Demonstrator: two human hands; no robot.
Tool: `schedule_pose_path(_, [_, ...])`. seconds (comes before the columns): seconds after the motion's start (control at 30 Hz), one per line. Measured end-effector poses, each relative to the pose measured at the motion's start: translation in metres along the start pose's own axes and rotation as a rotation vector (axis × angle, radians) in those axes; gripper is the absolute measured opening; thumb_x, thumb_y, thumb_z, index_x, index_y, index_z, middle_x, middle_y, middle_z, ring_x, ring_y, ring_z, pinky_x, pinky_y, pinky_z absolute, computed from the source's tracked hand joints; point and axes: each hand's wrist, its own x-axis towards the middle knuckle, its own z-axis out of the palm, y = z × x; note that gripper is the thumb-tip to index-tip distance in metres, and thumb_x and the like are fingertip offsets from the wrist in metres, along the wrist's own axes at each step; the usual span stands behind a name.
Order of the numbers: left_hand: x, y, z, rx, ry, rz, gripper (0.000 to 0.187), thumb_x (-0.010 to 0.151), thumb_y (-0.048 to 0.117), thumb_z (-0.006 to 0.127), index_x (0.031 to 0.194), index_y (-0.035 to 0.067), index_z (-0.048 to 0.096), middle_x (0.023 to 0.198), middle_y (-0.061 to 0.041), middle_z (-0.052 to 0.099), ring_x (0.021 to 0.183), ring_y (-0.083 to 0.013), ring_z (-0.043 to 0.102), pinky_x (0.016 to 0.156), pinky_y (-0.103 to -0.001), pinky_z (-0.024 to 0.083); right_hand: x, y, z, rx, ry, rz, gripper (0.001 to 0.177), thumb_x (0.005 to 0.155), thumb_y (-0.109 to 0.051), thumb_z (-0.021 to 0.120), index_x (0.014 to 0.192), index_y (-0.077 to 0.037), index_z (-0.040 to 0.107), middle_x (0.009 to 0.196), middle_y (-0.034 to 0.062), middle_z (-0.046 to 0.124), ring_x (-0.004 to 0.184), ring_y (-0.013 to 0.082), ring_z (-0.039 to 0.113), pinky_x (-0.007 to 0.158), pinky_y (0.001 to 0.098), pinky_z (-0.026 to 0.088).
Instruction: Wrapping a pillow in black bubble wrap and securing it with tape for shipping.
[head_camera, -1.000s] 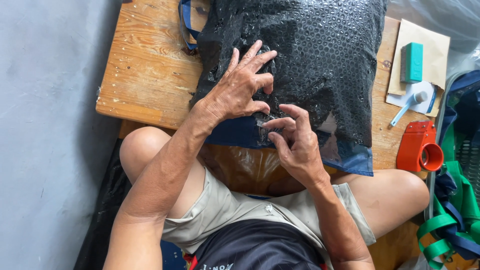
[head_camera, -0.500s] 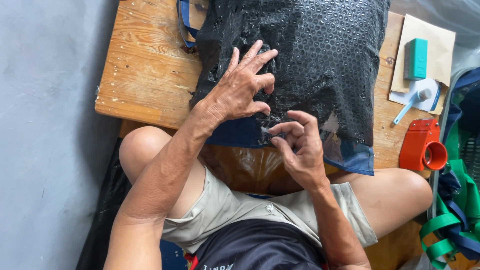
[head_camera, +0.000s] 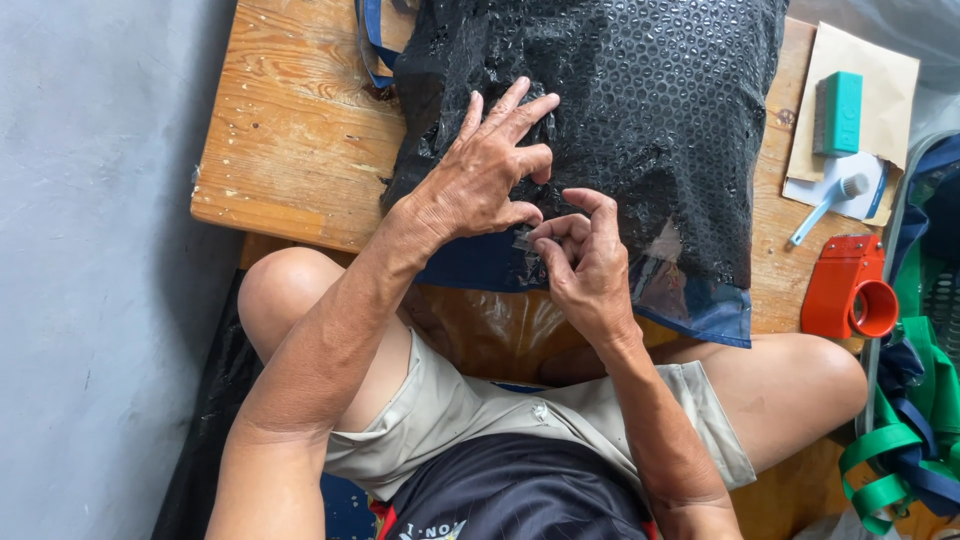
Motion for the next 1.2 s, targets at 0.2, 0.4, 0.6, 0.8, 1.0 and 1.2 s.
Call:
schedule_pose_path(0.2, [0.000,0.000,-0.007,-0.045,-0.033,0.000,0.029,0.068,0.019,0.091,0.090,0.011,0.074,0.160,-0.016,0.034,0.151,-0.0435,0.017,0.114,-0.082,0.014,-0.001,0.004,-0.001,0.027,0.001,-0.005,0.055,0.089,0.012,0.064,0.135,-0.005,0.041,0.094,0.0077,0.072,0.058,0.0030,0.044,0.052,0.0174,0.038])
schedule_pose_path(0.4, [-0.005,0.000,0.000,-0.017,-0.011,0.003,0.033,0.066,0.013,0.092,0.091,0.012,0.070,0.161,-0.016,0.033,0.152,-0.0421,0.013,0.115,-0.082,0.011,-0.018,0.017,-0.003,0.078,-0.060,-0.085,0.060,0.085,0.014,0.068,0.134,-0.007,0.041,0.104,0.0078,0.072,0.059,0.0040,0.046,0.052,0.0167,0.039])
schedule_pose_path(0.6, [-0.011,0.001,0.002,-0.042,-0.006,0.001,0.033,0.068,0.016,0.093,0.093,0.012,0.071,0.162,-0.014,0.032,0.153,-0.0403,0.014,0.117,-0.080,0.012,-0.038,0.023,-0.007,-0.004,-0.059,-0.178,0.059,0.080,0.016,0.071,0.130,-0.006,0.047,0.114,0.0053,0.074,0.056,0.0040,0.042,0.052,0.0169,0.040])
schedule_pose_path(0.8, [-0.015,0.000,0.005,-0.062,0.019,0.006,0.033,0.069,0.017,0.093,0.094,0.013,0.073,0.163,-0.012,0.032,0.153,-0.0399,0.014,0.117,-0.081,0.012,-0.053,0.023,-0.008,-0.005,-0.094,-0.197,0.054,0.082,0.015,0.070,0.128,-0.005,0.049,0.116,0.0036,0.074,0.054,0.0037,0.039,0.051,0.0171,0.039])
schedule_pose_path(1.0, [-0.025,0.001,0.010,-0.073,0.061,-0.004,0.031,0.075,0.017,0.091,0.102,0.015,0.075,0.162,-0.010,0.033,0.154,-0.0378,0.013,0.119,-0.078,0.010,-0.066,0.019,-0.016,0.156,-0.182,-0.165,0.056,0.083,0.015,0.070,0.129,-0.007,0.048,0.111,0.0048,0.074,0.056,0.0022,0.041,0.050,0.0161,0.038])
schedule_pose_path(1.2, [-0.046,0.050,-0.004,-0.243,0.266,-0.054,0.026,0.096,0.019,0.075,0.121,0.014,0.073,0.142,-0.009,0.056,0.139,-0.0324,0.046,0.118,-0.055,0.035,-0.068,0.023,-0.030,0.614,-0.009,-0.010,0.048,0.090,0.010,0.067,0.130,-0.003,0.044,0.111,0.0185,0.072,0.064,0.0049,0.059,0.058,0.0161,0.049])
